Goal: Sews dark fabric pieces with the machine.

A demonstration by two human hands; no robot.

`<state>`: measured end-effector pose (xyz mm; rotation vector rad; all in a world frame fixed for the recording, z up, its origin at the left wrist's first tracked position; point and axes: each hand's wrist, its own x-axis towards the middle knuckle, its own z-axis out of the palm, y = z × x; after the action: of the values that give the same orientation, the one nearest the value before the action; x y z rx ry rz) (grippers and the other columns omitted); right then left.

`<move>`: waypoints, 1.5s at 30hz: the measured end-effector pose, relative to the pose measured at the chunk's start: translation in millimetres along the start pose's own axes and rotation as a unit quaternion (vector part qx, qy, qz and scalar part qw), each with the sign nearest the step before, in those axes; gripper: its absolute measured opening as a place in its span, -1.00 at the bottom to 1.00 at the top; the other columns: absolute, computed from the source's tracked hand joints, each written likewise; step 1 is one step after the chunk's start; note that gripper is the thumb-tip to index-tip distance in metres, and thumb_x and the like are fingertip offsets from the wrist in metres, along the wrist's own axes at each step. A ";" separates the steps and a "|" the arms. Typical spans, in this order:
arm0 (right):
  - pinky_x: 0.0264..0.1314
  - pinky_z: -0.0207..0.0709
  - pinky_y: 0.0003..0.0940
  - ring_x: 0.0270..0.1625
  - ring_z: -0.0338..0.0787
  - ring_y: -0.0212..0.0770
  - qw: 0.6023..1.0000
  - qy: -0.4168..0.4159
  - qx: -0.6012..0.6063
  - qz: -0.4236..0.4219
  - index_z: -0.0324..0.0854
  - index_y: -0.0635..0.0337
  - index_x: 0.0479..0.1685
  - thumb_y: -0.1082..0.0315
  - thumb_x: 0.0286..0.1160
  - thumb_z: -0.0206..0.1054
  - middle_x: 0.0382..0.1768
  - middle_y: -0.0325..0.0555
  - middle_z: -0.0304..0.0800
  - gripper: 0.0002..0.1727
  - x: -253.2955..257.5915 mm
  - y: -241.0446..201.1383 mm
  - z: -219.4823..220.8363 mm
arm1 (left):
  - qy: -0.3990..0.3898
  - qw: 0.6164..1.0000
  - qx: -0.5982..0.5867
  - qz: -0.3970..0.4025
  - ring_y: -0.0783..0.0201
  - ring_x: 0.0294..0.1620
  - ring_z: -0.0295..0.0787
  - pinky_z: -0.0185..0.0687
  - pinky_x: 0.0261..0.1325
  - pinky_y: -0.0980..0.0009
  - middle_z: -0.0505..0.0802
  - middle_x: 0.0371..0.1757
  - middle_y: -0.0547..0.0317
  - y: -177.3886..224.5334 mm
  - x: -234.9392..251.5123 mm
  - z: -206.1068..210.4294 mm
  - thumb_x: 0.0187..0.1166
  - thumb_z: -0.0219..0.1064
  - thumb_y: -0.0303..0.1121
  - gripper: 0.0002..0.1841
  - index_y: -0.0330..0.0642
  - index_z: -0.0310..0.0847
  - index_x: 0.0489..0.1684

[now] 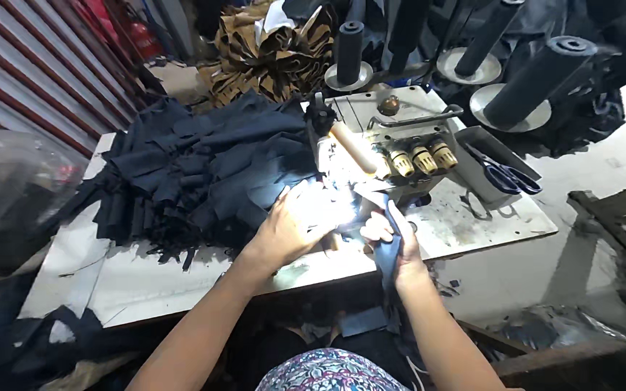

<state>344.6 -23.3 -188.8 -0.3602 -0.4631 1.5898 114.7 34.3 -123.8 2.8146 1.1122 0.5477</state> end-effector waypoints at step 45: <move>-0.52 0.49 -0.60 -0.68 0.53 -0.50 0.993 -0.019 0.114 -0.031 0.71 0.01 -0.16 0.07 0.82 0.01 -0.74 -0.45 0.46 -0.62 7.3 -8.9 -11.9 | 0.072 0.997 0.015 -0.012 -0.11 0.51 0.64 0.31 0.63 -0.24 0.80 0.37 -0.04 24.2 -8.6 16.8 0.56 0.30 0.05 -0.50 -0.17 0.80 0.17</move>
<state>357.6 -14.8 -194.3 -0.1401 -0.3142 1.5725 130.5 11.9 -137.6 2.8212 1.1866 0.7484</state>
